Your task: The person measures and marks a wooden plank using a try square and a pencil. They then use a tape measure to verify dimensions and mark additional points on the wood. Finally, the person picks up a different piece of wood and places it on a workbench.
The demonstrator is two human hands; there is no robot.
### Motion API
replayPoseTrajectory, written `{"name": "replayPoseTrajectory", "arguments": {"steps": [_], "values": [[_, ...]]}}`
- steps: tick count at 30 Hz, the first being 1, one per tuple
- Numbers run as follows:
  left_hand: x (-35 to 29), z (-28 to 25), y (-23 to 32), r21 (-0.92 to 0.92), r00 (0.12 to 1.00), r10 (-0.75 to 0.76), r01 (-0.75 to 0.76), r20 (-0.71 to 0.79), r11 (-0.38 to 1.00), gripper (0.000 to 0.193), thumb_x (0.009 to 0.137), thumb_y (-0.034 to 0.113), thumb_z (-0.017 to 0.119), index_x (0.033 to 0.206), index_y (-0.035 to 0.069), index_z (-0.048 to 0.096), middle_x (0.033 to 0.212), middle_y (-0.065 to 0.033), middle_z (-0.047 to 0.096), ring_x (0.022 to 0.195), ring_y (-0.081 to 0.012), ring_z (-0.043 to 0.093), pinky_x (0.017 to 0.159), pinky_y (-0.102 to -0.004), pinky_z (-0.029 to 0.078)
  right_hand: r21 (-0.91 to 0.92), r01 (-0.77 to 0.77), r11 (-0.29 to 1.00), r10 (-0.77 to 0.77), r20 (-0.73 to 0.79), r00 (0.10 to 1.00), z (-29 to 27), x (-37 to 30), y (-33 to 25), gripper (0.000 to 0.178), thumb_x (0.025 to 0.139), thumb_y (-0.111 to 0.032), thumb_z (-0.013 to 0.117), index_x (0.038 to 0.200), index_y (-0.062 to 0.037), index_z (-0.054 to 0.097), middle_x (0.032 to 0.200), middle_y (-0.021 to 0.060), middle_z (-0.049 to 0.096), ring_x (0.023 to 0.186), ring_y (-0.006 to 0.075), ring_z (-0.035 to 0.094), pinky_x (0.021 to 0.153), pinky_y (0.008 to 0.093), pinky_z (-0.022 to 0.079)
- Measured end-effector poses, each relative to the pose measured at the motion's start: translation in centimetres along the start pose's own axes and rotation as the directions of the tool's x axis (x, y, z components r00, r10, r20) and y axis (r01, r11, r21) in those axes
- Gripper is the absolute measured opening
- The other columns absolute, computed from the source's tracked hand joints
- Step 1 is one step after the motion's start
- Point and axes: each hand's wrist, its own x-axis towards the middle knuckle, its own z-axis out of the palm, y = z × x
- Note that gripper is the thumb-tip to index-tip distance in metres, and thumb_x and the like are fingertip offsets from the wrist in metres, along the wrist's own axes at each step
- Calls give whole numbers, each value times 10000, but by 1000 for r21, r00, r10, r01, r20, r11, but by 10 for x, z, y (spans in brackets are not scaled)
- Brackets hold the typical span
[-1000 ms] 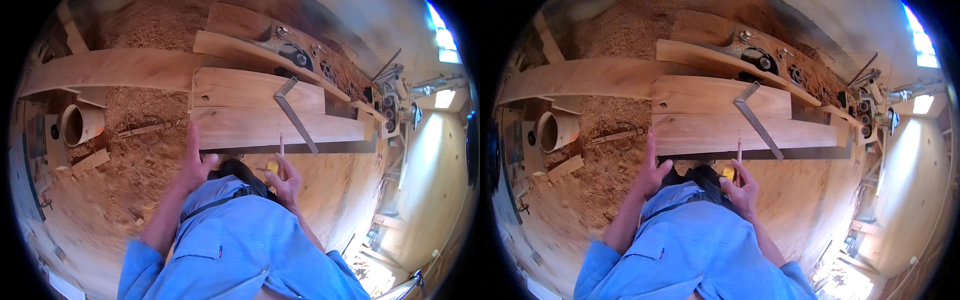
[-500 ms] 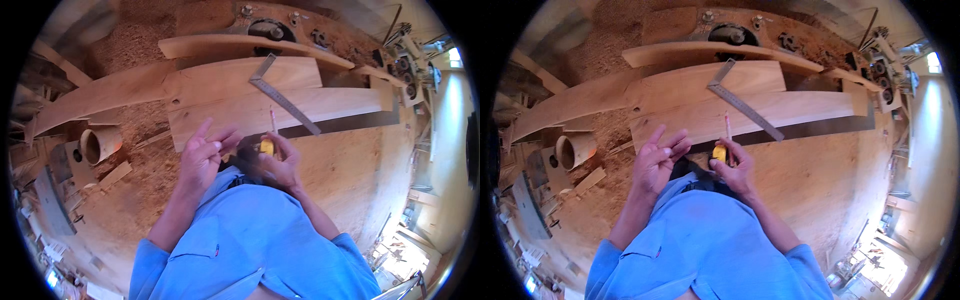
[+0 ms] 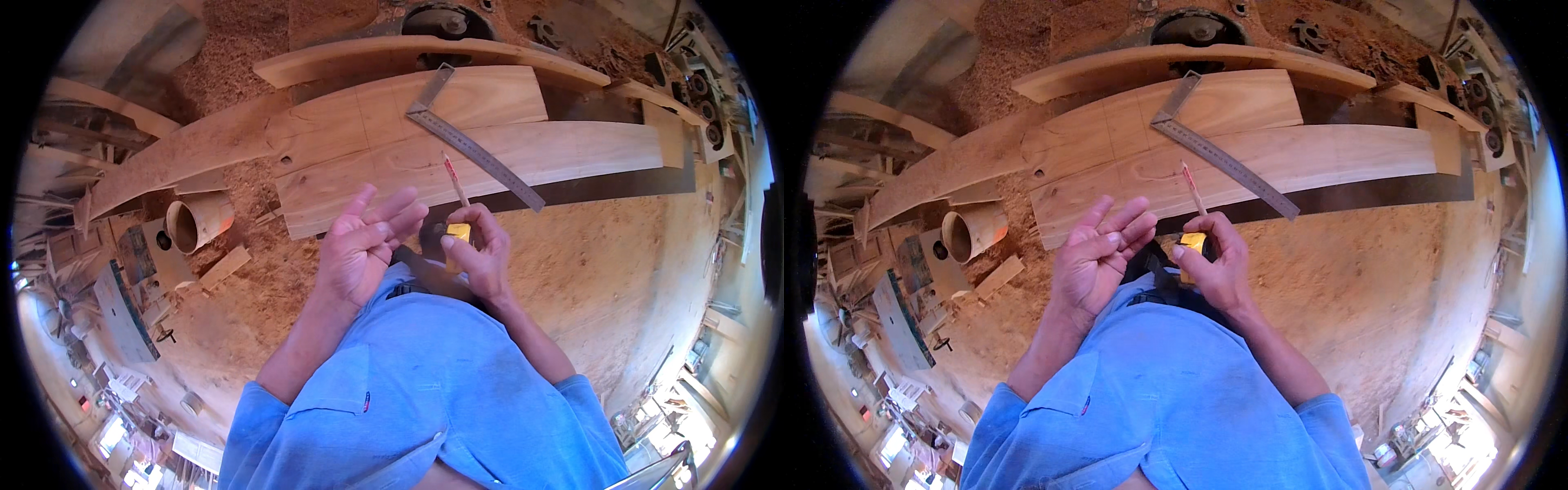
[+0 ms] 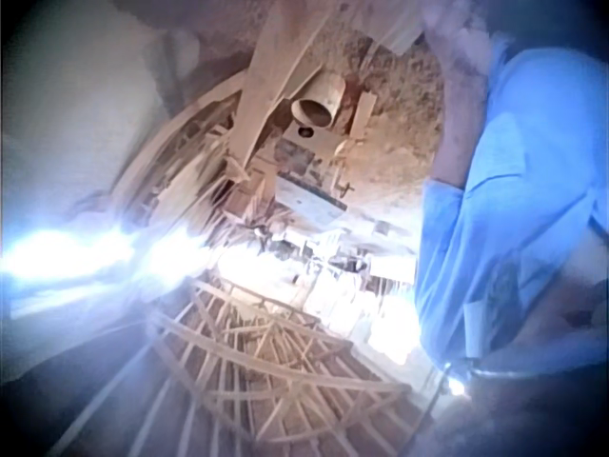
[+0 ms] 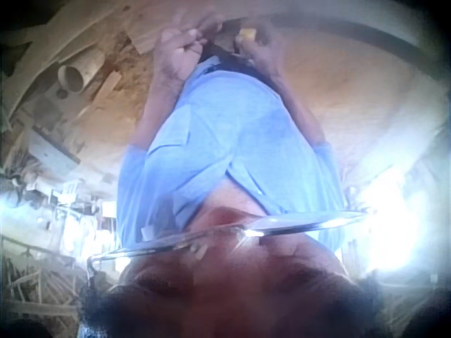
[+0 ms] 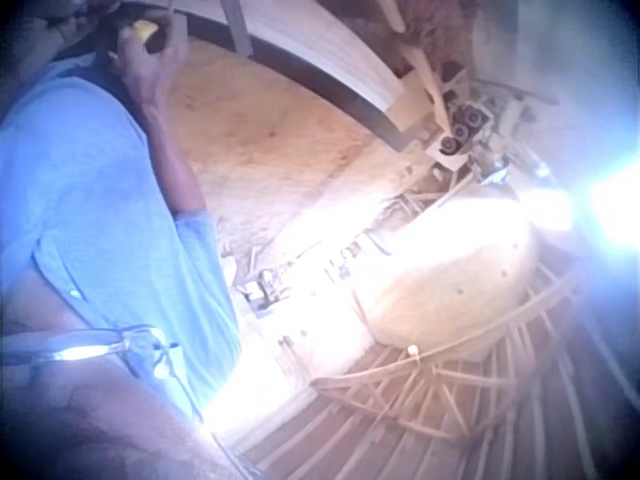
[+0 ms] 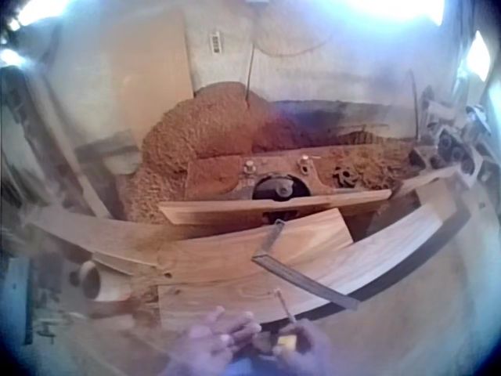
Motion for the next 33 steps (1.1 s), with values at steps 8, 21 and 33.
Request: {"name": "replayPoseTrajectory", "arguments": {"steps": [8, 21, 33], "values": [[2, -7, -3, -93, 994, -12, 2, -104, 996, 517, 916, -46, 540, 1388, 15, 339, 1325, -305, 540, 1140, -379, 624, 1049, -484, 476, 115, -12, 993, 24, -106, 994, 9, 8, 2, 244, 815, -86, 702, 1029, -23, 602, 877, 1, 584, 800, 84, 550, 716, 232, 448], [-24, -16, 1, 780, 874, 199, -486, 444, 395, 419, 830, 4, 679, 1242, 20, 608, 1125, -162, 682, 1036, -293, 656, 945, -369, 505, 87, 2, 996, 8, -111, 994, 34, 1, 14, 206, 925, -118, 591, 1093, -8, 636, 941, 45, 636, 859, 95, 580, 749, 225, 454], [-24, -53, 19, 624, 851, 385, -525, 358, 579, 561, 798, 23, 728, 1328, -4, 546, 1297, -168, 597, 1192, -291, 590, 1003, -385, 486, -309, 239, 920, -138, 314, 939, 86, -8, -19, 741, 919, -314, 678, 1474, 47, 342, 1409, 151, 451, 1298, 255, 470, 1077, 374, 393]]}}
